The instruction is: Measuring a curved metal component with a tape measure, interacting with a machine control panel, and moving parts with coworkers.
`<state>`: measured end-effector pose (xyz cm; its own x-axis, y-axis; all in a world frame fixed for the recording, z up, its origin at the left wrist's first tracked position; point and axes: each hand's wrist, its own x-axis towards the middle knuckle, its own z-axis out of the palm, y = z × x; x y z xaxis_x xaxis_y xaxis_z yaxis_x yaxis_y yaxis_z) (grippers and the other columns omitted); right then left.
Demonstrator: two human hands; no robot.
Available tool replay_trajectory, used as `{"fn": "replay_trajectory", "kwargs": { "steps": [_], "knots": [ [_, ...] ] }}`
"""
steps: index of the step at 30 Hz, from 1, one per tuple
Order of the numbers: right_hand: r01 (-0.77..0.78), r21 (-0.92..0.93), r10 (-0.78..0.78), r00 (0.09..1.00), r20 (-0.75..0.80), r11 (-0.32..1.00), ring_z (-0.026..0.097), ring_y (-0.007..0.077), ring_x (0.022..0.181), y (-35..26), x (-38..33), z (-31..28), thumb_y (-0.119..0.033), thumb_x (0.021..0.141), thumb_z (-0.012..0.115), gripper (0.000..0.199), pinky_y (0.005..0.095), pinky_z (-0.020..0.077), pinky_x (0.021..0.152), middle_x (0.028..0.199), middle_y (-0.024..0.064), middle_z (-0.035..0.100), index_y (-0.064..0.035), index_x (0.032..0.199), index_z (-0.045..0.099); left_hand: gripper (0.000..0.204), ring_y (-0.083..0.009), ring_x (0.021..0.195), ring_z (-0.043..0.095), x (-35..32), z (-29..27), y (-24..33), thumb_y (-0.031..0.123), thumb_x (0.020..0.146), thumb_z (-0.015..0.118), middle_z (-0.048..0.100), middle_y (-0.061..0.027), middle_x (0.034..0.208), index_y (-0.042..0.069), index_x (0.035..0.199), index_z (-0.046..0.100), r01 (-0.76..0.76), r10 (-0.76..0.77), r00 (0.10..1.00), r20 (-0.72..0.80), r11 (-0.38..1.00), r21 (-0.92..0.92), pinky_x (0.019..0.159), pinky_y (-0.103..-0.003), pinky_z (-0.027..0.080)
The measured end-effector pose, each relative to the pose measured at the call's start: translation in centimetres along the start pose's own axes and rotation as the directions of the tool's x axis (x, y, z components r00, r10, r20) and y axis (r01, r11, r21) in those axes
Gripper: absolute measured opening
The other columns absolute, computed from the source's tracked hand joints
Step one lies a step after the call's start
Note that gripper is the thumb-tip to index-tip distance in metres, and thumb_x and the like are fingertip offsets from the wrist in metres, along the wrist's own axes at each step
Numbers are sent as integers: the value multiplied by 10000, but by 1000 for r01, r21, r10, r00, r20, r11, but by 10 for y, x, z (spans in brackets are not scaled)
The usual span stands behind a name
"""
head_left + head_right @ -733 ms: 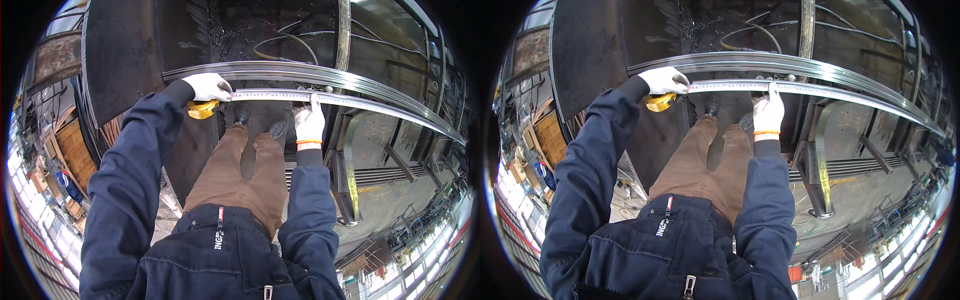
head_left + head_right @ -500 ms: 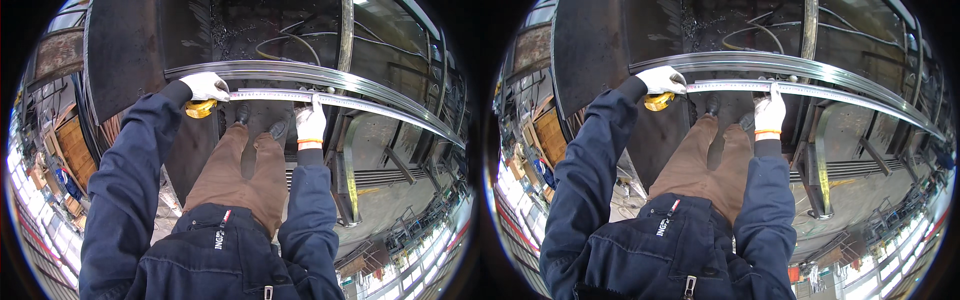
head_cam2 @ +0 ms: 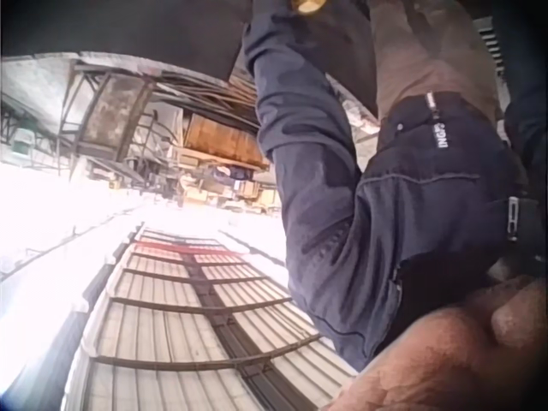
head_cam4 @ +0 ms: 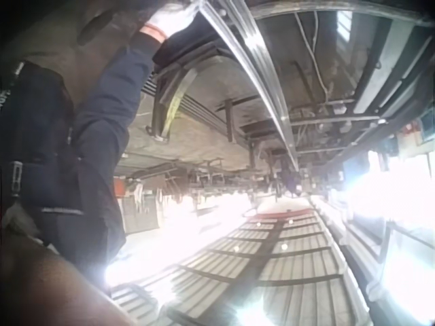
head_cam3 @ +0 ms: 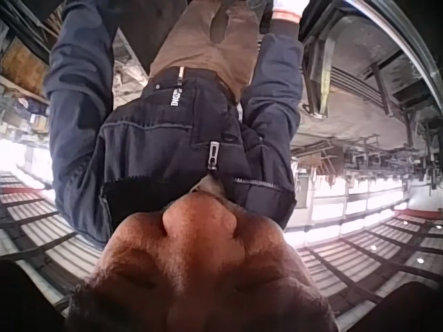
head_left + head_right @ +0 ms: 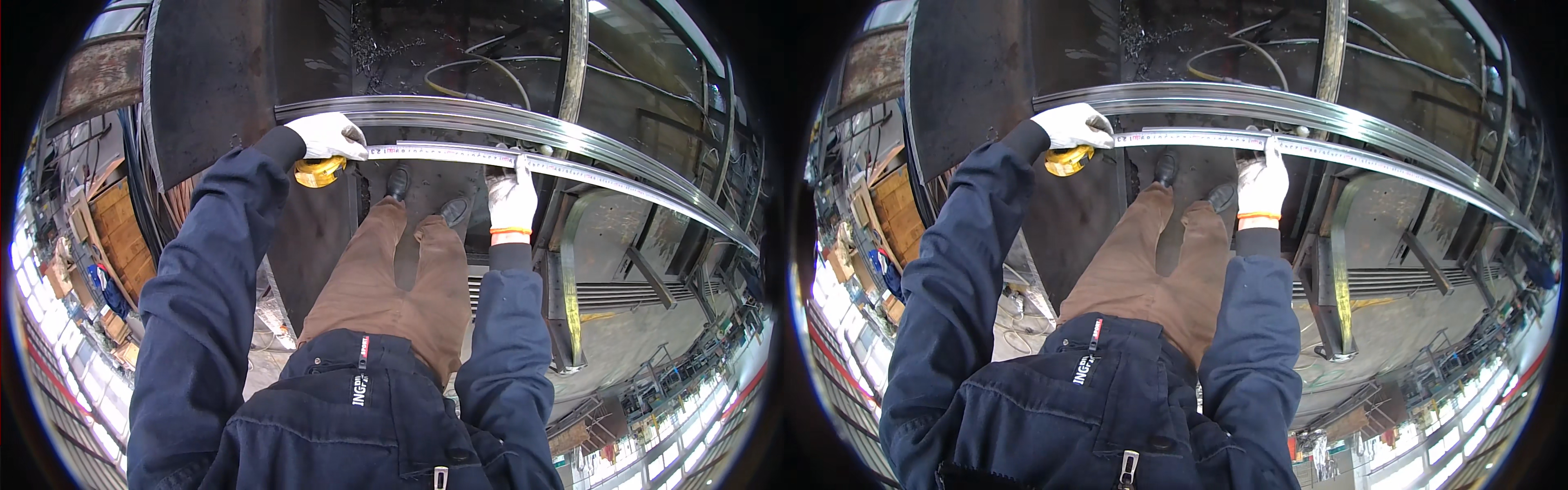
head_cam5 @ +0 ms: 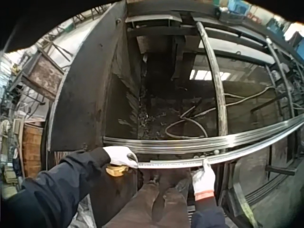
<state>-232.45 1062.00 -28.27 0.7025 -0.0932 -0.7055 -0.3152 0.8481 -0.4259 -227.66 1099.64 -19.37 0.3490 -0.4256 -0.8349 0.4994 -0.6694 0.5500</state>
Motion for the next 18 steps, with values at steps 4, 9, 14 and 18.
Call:
{"fn": "replay_trajectory", "kwargs": {
  "steps": [4,9,14,18],
  "knots": [
    [6,-2,-6,1000,-8,1000,614,345,1204,1,1,-1,-121,1013,616,231,549,467,1077,1246,182,658,-11,1215,630,384,-156,849,683,0,-1,0,336,908,762,760,-81,941,13,1116,755,12,-12,1000,-4,999,48,819,-314,516],
    [-2,-13,2,1000,-7,1000,620,343,1196,1,0,2,-119,1017,606,223,543,466,1082,1243,186,663,-9,1209,630,410,-173,880,685,2,-1,-2,366,911,750,766,-90,979,23,1135,756,10,-8,1000,-16,994,109,843,-324,510],
    [-4,-4,4,1000,-8,1000,619,340,1197,1,-1,1,-121,1016,605,220,539,466,1081,1251,183,663,-14,1206,632,410,-175,886,687,-1,-1,4,366,913,746,769,-90,987,26,1143,756,22,-20,1000,-18,992,125,850,-324,509],
    [-7,-6,7,1000,5,1000,617,337,1202,2,0,-2,-129,1020,602,221,539,467,1079,1251,180,663,-15,1206,635,397,-170,882,689,2,0,1,349,915,744,771,-83,988,25,1143,756,27,-25,1000,-16,993,111,850,-322,512]
  ]
}}
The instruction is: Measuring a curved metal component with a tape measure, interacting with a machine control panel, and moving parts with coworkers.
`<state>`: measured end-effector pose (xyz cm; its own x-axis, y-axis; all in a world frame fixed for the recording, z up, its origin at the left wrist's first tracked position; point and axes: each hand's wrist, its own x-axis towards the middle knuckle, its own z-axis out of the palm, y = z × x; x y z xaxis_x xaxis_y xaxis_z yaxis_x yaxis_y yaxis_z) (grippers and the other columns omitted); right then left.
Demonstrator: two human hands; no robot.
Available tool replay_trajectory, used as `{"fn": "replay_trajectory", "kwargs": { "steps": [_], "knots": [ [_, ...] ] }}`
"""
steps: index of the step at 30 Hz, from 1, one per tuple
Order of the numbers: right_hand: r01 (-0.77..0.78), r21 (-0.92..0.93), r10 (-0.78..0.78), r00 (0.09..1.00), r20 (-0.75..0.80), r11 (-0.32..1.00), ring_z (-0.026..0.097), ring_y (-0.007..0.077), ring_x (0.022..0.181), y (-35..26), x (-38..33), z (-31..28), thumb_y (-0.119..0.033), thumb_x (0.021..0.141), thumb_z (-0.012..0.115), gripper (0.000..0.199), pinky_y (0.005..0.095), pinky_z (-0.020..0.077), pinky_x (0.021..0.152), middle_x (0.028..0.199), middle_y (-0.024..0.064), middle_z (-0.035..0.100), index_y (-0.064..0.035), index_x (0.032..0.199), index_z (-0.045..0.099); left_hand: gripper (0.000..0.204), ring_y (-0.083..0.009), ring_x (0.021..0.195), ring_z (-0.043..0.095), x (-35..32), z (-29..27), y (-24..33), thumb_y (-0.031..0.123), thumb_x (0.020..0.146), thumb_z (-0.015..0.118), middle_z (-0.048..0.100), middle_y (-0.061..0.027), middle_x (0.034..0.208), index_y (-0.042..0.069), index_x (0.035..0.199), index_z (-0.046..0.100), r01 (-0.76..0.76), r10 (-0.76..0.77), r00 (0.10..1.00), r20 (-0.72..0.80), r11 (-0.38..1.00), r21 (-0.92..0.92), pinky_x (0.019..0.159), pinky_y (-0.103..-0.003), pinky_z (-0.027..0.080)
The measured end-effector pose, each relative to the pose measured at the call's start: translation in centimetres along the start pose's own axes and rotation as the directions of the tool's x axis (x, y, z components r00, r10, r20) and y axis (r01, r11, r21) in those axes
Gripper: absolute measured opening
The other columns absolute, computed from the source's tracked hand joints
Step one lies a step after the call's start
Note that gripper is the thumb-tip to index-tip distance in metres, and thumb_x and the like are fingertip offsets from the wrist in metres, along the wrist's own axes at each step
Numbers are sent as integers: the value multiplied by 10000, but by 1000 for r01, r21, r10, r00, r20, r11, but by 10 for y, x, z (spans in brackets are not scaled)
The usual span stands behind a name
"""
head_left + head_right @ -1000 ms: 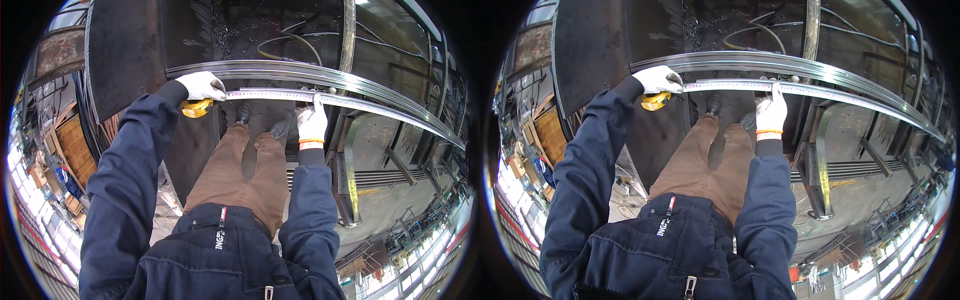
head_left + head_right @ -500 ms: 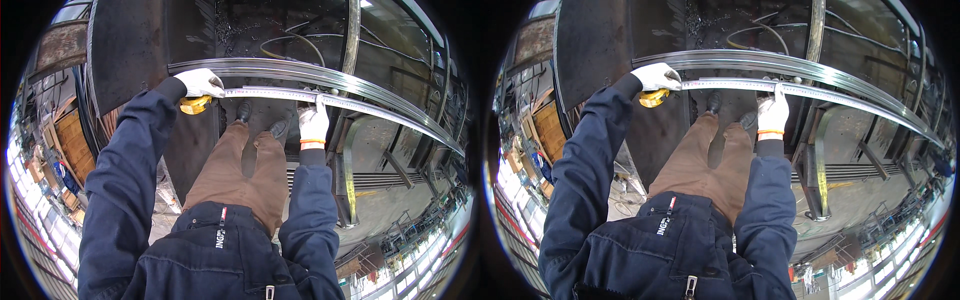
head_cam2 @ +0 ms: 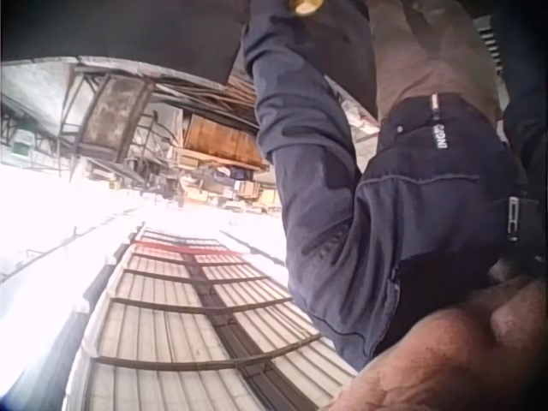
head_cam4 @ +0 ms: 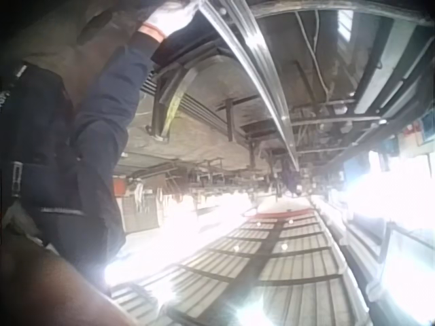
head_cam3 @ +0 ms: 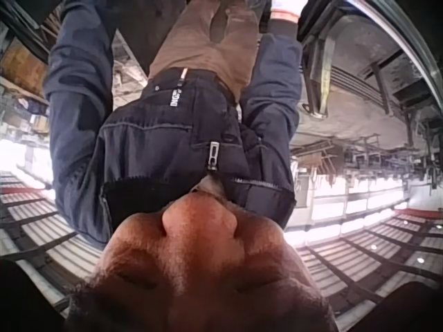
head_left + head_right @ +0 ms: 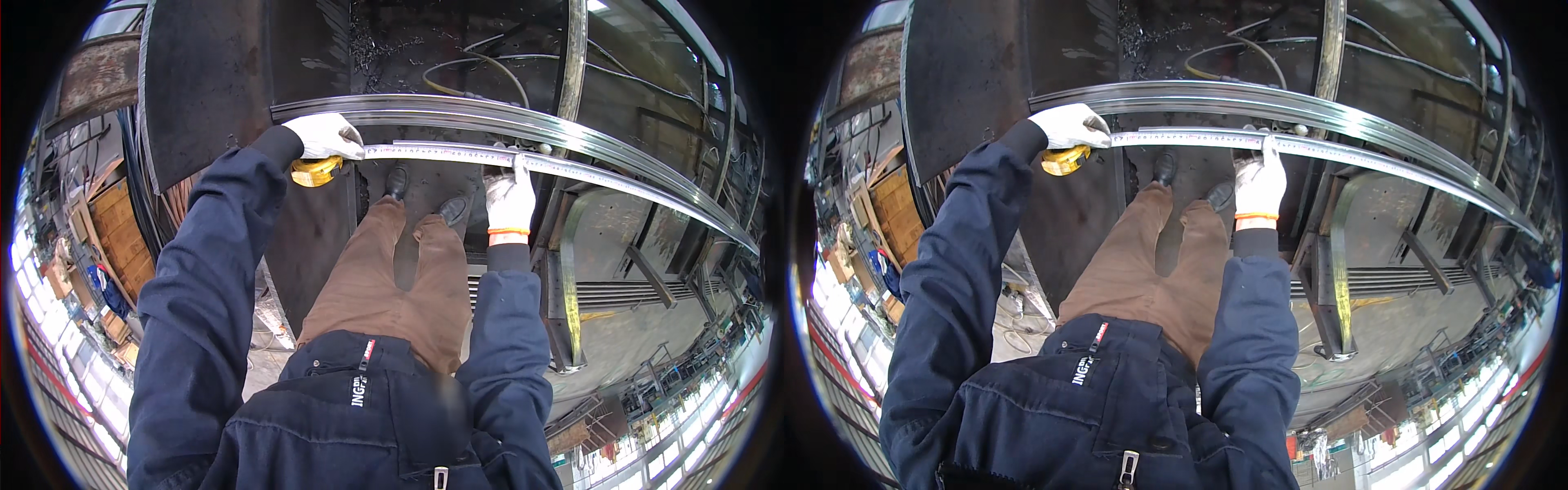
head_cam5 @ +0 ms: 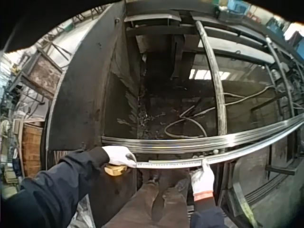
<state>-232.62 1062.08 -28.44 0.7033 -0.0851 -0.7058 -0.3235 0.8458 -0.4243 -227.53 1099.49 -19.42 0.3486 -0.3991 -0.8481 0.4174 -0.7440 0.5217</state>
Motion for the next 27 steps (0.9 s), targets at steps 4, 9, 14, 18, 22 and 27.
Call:
{"fn": "replay_trajectory", "kwargs": {
  "steps": [4,9,14,18,22,27],
  "knots": [
    [-7,3,7,1000,2,1000,618,332,1200,0,2,-2,-135,1022,600,226,537,468,1078,1251,176,664,-17,1212,637,375,-166,879,687,0,-1,2,324,918,742,768,-84,978,19,1136,755,23,-23,1000,10,999,-35,846,-320,515],
    [-7,-9,6,1000,-5,1000,615,336,1196,1,1,0,-139,1020,609,235,534,466,1078,1253,182,662,-15,1219,635,351,-144,815,675,3,2,-4,311,924,738,758,-70,918,17,1115,758,3,-3,1000,-5,999,-48,801,-314,519],
    [-8,-6,8,1000,-9,1000,611,337,1200,1,3,0,-147,1019,619,268,541,458,1076,1261,197,650,-13,1252,610,331,-132,767,664,6,1,-8,308,930,731,749,-61,863,19,1090,761,0,1,1000,3,995,-95,762,-311,516],
    [-9,-21,8,1000,-7,1000,611,336,1198,0,2,3,-151,1019,624,295,549,455,1070,1258,205,645,-9,1275,585,333,-139,767,657,6,1,-5,303,932,726,743,-67,854,13,1095,756,4,-5,1000,-11,998,-56,763,-314,514],
    [-6,-23,6,1000,5,1000,618,341,1180,1,5,-1,-149,1023,618,287,553,458,1068,1236,211,649,0,1267,584,352,-145,776,654,7,0,-5,316,930,722,745,-73,864,12,1105,756,-2,1,1000,-11,999,-49,772,-319,511],
    [-17,-11,17,1000,15,1000,634,336,1147,2,8,0,-148,1023,620,268,535,483,1051,1210,208,660,12,1235,589,358,-148,789,648,7,-1,-3,325,929,722,744,-75,866,18,1109,756,4,-4,999,-37,1000,-8,781,-326,507]
  ]
}}
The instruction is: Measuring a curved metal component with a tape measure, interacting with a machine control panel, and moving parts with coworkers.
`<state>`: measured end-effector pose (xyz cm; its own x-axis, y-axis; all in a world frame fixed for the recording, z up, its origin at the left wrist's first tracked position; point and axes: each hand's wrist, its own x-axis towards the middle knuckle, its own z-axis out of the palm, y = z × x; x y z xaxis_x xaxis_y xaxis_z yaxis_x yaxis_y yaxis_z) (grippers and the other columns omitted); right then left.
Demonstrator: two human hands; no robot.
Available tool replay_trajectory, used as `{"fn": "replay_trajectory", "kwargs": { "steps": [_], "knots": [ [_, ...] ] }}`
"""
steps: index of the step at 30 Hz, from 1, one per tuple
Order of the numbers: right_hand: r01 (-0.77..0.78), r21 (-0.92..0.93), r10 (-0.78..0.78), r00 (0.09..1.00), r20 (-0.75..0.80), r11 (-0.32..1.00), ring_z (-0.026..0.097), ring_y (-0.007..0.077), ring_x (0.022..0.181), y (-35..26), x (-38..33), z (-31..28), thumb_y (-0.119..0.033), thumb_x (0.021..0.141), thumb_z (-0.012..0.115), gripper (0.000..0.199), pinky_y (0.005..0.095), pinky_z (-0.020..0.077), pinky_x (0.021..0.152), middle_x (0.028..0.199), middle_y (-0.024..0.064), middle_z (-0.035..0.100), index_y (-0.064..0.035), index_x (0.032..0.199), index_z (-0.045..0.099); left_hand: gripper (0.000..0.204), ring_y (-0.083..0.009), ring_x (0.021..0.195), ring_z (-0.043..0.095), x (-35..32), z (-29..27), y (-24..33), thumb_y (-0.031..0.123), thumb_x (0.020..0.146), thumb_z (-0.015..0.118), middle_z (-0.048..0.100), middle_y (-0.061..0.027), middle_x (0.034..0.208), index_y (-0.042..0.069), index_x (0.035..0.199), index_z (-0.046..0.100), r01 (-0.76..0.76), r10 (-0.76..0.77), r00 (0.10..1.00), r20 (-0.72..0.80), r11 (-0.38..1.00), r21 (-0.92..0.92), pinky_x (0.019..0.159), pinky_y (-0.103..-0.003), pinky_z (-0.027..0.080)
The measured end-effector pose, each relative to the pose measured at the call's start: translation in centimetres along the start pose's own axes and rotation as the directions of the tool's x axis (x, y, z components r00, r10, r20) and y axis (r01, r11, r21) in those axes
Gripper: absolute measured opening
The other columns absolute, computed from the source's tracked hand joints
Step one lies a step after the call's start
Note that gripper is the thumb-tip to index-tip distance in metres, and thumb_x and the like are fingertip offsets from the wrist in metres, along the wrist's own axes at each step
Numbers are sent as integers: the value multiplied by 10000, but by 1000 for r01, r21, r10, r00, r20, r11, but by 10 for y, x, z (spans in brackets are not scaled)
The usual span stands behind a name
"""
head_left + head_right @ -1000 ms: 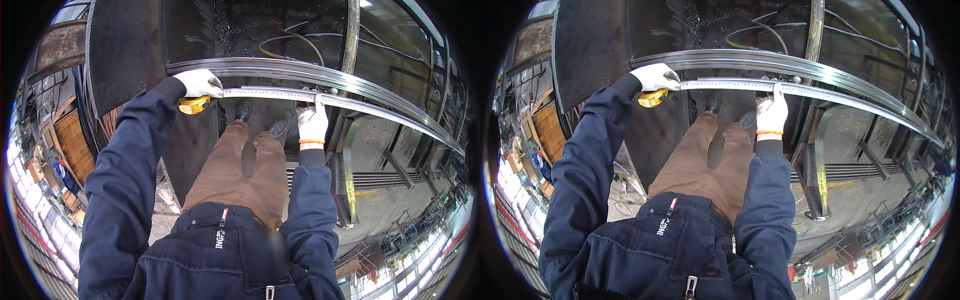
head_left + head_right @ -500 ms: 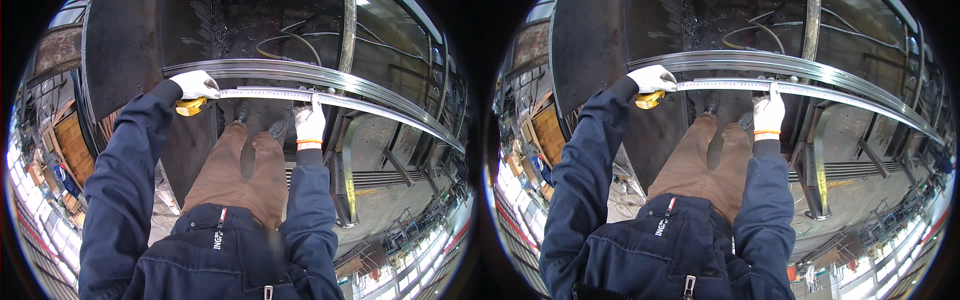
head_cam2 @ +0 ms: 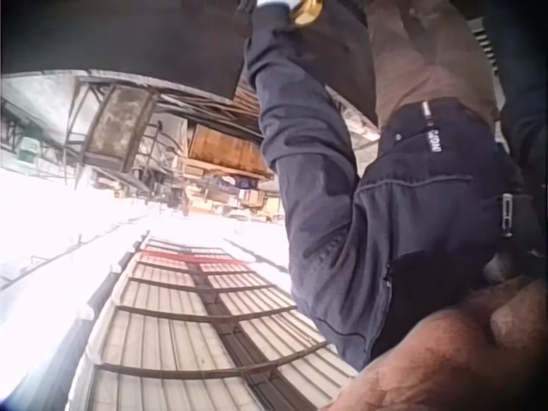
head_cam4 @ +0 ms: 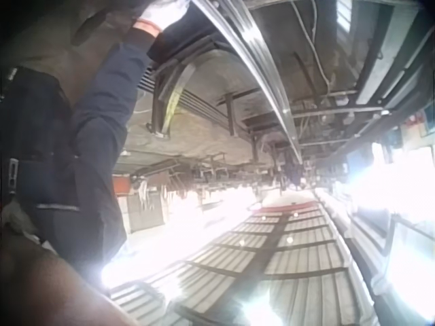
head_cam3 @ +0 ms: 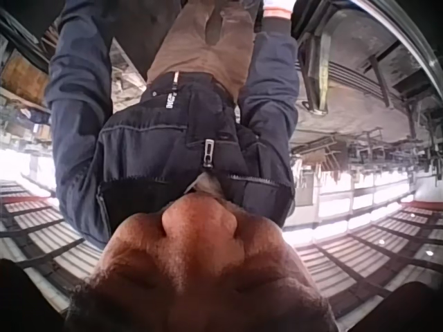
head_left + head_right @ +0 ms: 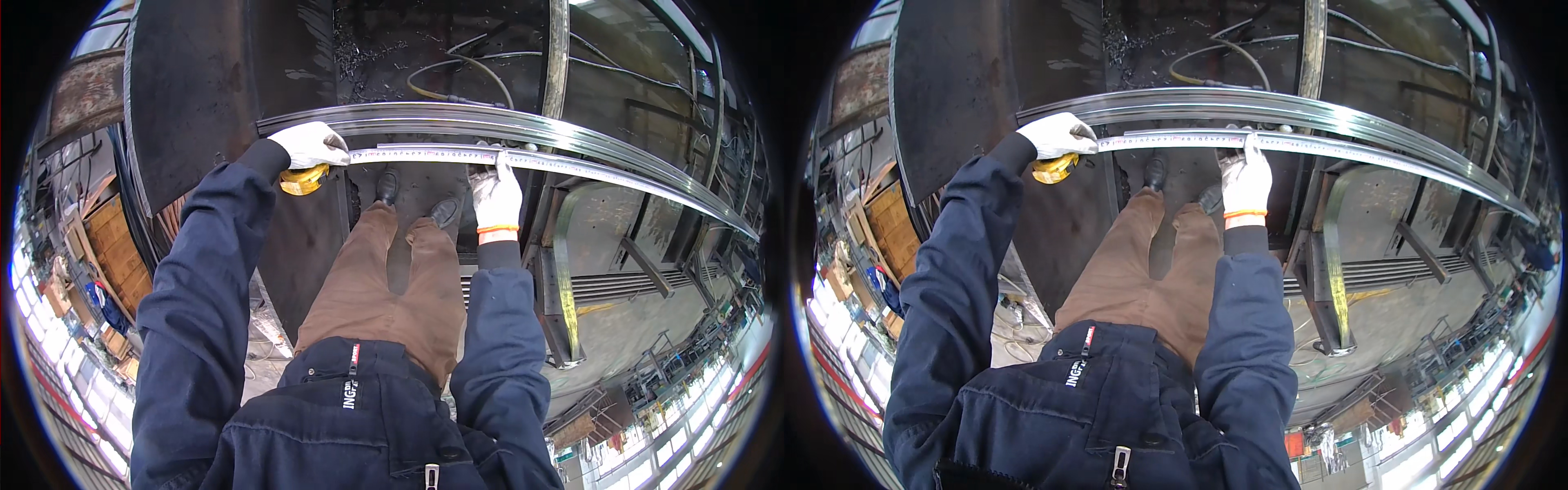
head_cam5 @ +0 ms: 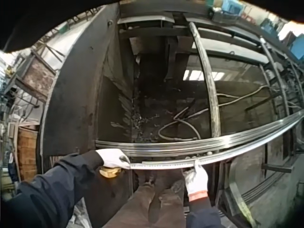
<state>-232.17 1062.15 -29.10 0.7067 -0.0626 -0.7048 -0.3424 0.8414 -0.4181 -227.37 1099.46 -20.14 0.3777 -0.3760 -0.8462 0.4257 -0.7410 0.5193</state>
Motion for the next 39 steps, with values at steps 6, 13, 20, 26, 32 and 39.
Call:
{"fn": "replay_trajectory", "kwargs": {
  "steps": [6,13,20,26,32,39],
  "knots": [
    [3,-23,-3,1000,22,1000,637,320,1146,-1,-3,4,-150,1026,617,261,508,493,1039,1217,195,662,7,1233,598,352,-145,774,637,4,2,-2,323,932,720,736,-72,847,23,1113,754,-8,8,1000,-12,1000,7,765,-327,503],
    [10,-57,-10,1000,6,998,619,312,1186,1,-2,7,-158,1026,617,297,513,471,1060,1233,171,657,-10,1282,591,357,-155,780,634,6,1,-3,339,936,709,739,-81,863,37,1122,757,6,-6,1000,-11,1000,15,772,-328,499],
    [-2,-26,2,1000,2,1000,640,303,1136,1,-2,6,-157,1023,625,250,491,488,1037,1192,169,669,-1,1217,604,362,-156,778,633,11,2,-9,336,930,713,737,-83,862,32,1124,754,-14,16,1000,-26,999,47,768,-329,497],
    [-27,-35,27,1000,-13,999,641,288,1118,2,-2,7,-176,1025,629,257,478,489,1004,1175,150,675,-16,1224,604,355,-147,779,638,8,1,-7,332,933,711,739,-70,861,32,1118,757,16,-16,1000,-14,1000,16,764,-323,502],
    [-54,-90,55,998,9,994,628,281,1146,-3,2,1,-201,1028,626,288,471,480,983,1246,143,669,-52,1273,603,312,-149,778,665,12,1,-12,299,942,714,744,-69,842,24,1085,757,2,-2,1000,9,999,-48,765,-329,517],
    [-39,-102,38,999,-13,994,634,290,1136,0,7,-2,-198,1025,630,278,495,506,947,1226,136,662,-43,1255,605,355,-195,840,684,12,1,-14,332,924,726,757,-104,920,29,1106,759,-36,38,999,-38,998,42,817,-347,515]
  ]
}}
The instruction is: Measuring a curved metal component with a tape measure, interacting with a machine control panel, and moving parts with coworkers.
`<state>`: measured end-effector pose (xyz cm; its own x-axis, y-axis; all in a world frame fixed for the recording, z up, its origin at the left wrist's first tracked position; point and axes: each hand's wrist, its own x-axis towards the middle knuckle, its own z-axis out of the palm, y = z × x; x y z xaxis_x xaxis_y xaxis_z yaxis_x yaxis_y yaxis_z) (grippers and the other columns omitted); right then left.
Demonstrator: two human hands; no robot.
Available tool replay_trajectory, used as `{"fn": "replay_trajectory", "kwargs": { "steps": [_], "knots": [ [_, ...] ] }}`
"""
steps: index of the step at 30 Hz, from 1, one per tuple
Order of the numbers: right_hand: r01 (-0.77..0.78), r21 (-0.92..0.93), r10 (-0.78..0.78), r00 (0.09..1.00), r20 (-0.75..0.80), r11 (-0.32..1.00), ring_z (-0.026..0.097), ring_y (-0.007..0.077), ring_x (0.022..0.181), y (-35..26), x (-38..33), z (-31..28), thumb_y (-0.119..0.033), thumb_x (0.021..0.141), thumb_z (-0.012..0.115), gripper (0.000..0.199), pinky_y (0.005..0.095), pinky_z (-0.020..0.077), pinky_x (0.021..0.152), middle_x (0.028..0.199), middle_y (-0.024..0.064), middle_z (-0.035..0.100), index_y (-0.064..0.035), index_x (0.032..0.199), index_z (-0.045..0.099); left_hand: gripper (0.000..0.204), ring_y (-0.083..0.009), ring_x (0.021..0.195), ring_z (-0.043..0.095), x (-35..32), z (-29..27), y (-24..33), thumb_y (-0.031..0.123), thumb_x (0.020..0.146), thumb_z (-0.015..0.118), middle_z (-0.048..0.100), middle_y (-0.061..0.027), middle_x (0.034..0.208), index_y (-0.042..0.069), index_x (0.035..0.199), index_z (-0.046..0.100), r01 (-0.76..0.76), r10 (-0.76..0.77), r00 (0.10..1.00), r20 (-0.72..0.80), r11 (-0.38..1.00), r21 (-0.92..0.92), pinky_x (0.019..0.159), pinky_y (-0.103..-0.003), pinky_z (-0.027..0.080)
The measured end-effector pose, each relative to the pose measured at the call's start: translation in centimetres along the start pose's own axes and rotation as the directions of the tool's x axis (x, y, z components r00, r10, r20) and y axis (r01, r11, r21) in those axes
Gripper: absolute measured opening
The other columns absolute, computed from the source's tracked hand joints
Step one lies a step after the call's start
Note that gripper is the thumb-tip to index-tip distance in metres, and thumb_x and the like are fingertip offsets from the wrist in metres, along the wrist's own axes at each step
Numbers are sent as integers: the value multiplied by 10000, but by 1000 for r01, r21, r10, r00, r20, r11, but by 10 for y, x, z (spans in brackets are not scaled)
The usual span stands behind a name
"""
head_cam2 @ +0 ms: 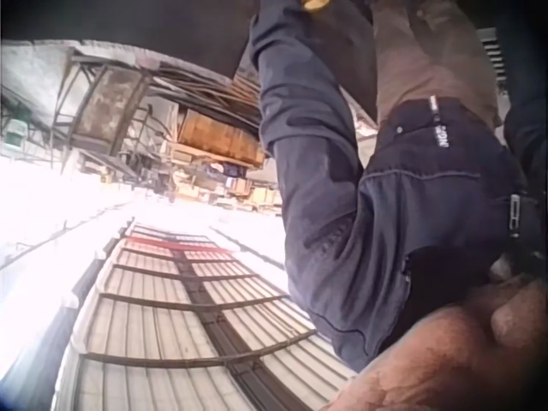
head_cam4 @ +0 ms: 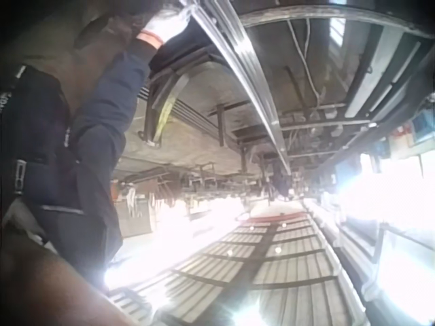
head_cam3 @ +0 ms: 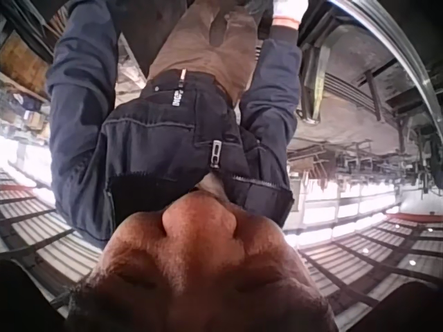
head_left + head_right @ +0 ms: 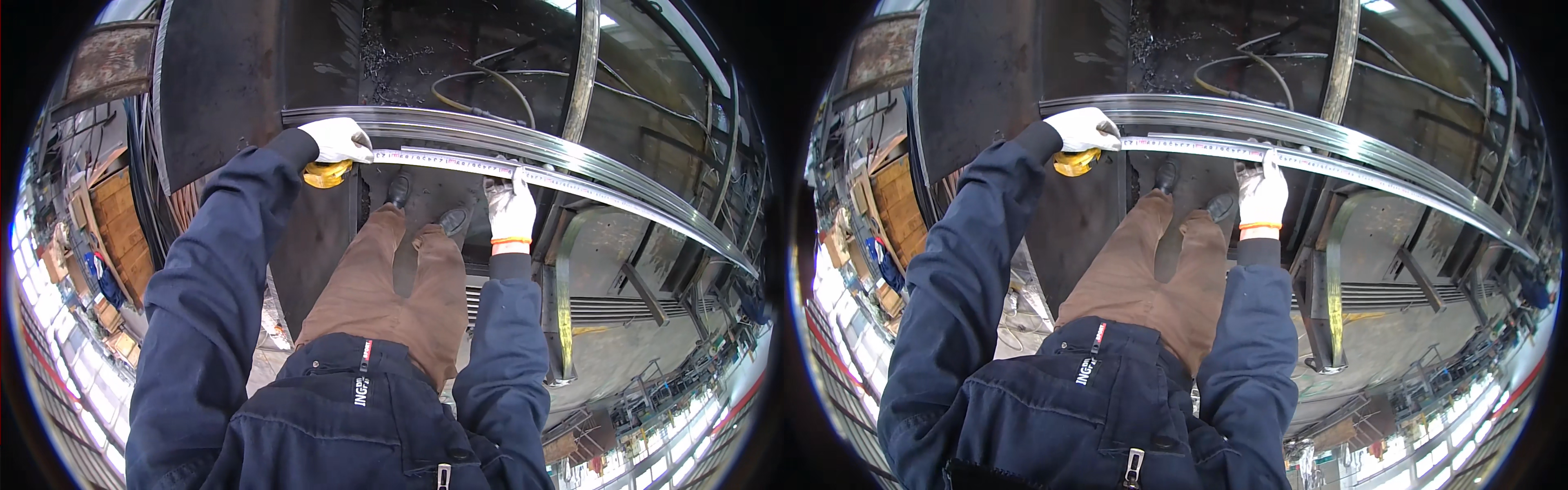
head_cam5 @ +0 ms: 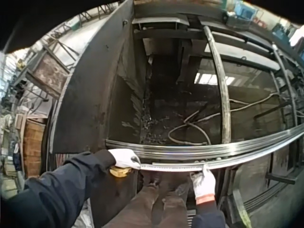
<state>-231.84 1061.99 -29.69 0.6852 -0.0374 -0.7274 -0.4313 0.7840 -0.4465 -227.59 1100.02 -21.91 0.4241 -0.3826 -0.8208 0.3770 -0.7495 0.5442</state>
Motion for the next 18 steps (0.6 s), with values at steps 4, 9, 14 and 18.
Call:
{"fn": "replay_trajectory", "kwargs": {
  "steps": [4,9,14,18],
  "knots": [
    [-13,-44,14,1000,7,999,627,292,1154,-1,3,-6,-211,1022,634,304,504,502,966,1245,135,650,-38,1268,588,362,-180,833,672,2,1,-6,335,922,736,757,-91,913,24,1106,755,1,-1,1000,9,1000,-16,813,-343,511],
    [17,-33,-17,1000,-6,999,624,292,1152,0,0,2,-218,1021,633,330,511,499,955,1280,139,635,-42,1291,564,374,-173,823,667,1,1,-3,331,923,741,755,-86,907,12,1118,748,-16,16,1000,-8,1000,14,810,-340,511],
    [-14,-48,12,1000,-26,999,627,304,1119,-2,3,1,-195,1018,634,306,510,511,922,1261,135,633,-49,1279,567,355,-174,829,670,0,-2,1,318,926,735,757,-100,919,19,1115,753,-6,6,1000,-18,1000,21,811,-340,511],
    [-27,-71,22,997,-71,997,625,314,1092,-6,3,8,-181,1014,638,296,505,523,898,1223,130,636,-55,1273,569,334,-171,817,670,1,-1,0,302,927,729,753,-102,901,26,1112,756,-3,4,1000,-30,1000,14,800,-343,512]
  ]
}}
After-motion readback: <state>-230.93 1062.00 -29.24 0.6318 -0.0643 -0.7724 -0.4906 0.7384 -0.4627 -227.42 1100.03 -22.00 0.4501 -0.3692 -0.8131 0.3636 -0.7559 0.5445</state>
